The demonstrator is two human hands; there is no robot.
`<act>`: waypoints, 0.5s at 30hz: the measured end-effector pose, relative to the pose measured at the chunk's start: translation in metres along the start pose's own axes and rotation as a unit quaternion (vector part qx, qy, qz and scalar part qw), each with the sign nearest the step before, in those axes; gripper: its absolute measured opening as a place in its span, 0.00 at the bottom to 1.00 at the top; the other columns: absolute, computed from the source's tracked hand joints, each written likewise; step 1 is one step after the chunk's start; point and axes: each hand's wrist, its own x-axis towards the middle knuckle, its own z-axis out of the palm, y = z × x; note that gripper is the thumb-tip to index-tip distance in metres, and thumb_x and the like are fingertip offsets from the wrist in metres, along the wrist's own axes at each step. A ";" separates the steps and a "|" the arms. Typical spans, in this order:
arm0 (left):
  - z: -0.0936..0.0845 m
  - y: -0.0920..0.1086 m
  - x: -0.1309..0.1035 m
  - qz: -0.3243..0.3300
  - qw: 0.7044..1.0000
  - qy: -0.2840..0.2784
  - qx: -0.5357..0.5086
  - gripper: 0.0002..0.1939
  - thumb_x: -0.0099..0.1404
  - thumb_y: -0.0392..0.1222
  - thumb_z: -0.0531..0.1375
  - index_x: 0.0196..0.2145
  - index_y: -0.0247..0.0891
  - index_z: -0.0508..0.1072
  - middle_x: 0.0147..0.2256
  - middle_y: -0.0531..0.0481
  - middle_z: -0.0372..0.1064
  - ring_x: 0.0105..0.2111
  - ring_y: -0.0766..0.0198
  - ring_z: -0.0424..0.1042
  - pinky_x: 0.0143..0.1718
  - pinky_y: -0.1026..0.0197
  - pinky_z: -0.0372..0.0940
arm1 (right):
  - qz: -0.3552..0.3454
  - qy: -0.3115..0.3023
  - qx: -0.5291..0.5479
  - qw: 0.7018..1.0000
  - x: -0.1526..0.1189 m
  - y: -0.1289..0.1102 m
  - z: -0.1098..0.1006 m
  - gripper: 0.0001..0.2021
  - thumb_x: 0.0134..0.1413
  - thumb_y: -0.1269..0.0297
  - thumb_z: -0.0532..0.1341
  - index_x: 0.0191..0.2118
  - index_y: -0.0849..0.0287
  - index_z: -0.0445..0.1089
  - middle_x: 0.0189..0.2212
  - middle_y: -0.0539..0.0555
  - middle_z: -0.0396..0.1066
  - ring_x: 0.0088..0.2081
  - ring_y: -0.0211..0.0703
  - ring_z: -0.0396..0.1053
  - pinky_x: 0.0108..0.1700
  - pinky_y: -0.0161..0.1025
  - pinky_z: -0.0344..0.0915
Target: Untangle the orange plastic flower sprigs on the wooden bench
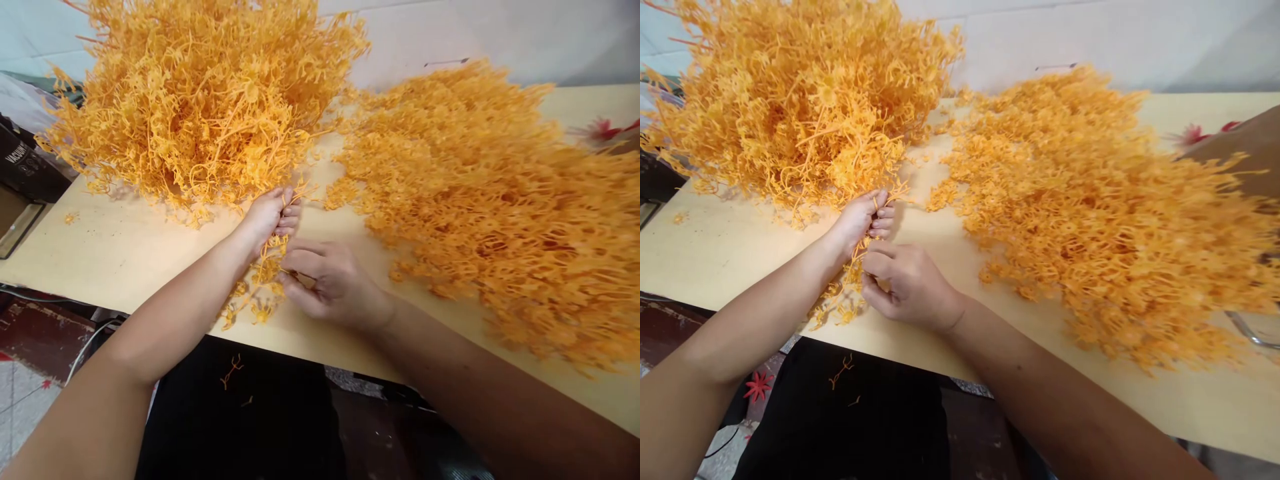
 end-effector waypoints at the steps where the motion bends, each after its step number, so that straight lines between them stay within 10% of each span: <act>1: -0.001 0.001 0.002 0.005 1.000 0.013 -0.005 0.13 0.65 0.37 0.49 0.24 0.36 0.53 0.17 0.61 0.41 0.11 0.80 0.41 0.12 0.76 0.35 | -0.020 -0.013 0.030 0.999 -0.001 -0.007 0.004 0.09 0.47 0.75 0.51 0.21 0.58 0.54 0.18 0.47 0.56 0.21 0.31 0.53 0.24 0.30 0.51; 7: -0.008 0.004 0.006 0.041 0.999 -0.011 -0.013 0.12 0.65 0.39 0.51 0.25 0.36 0.53 0.17 0.61 0.42 0.12 0.80 0.43 0.13 0.77 0.37 | -0.128 -0.162 0.104 0.973 0.000 -0.038 0.019 0.08 0.48 0.72 0.53 0.21 0.59 0.56 0.20 0.48 0.58 0.22 0.32 0.51 0.25 0.33 0.52; 11: -0.010 0.002 0.002 0.031 0.998 -0.055 -0.001 0.12 0.65 0.39 0.51 0.25 0.35 0.55 0.18 0.60 0.44 0.12 0.80 0.45 0.13 0.77 0.40 | 0.098 -0.026 0.295 0.950 0.005 -0.015 -0.011 0.04 0.47 0.74 0.52 0.26 0.58 0.58 0.23 0.49 0.59 0.25 0.32 0.58 0.26 0.33 0.57; 15: -0.011 0.000 0.003 0.037 0.997 -0.068 -0.001 0.12 0.64 0.39 0.52 0.25 0.35 0.56 0.18 0.60 0.46 0.13 0.80 0.46 0.13 0.77 0.41 | 0.298 0.108 0.465 0.827 0.008 0.012 -0.026 0.08 0.40 0.73 0.53 0.31 0.57 0.59 0.26 0.47 0.61 0.19 0.30 0.59 0.19 0.31 0.53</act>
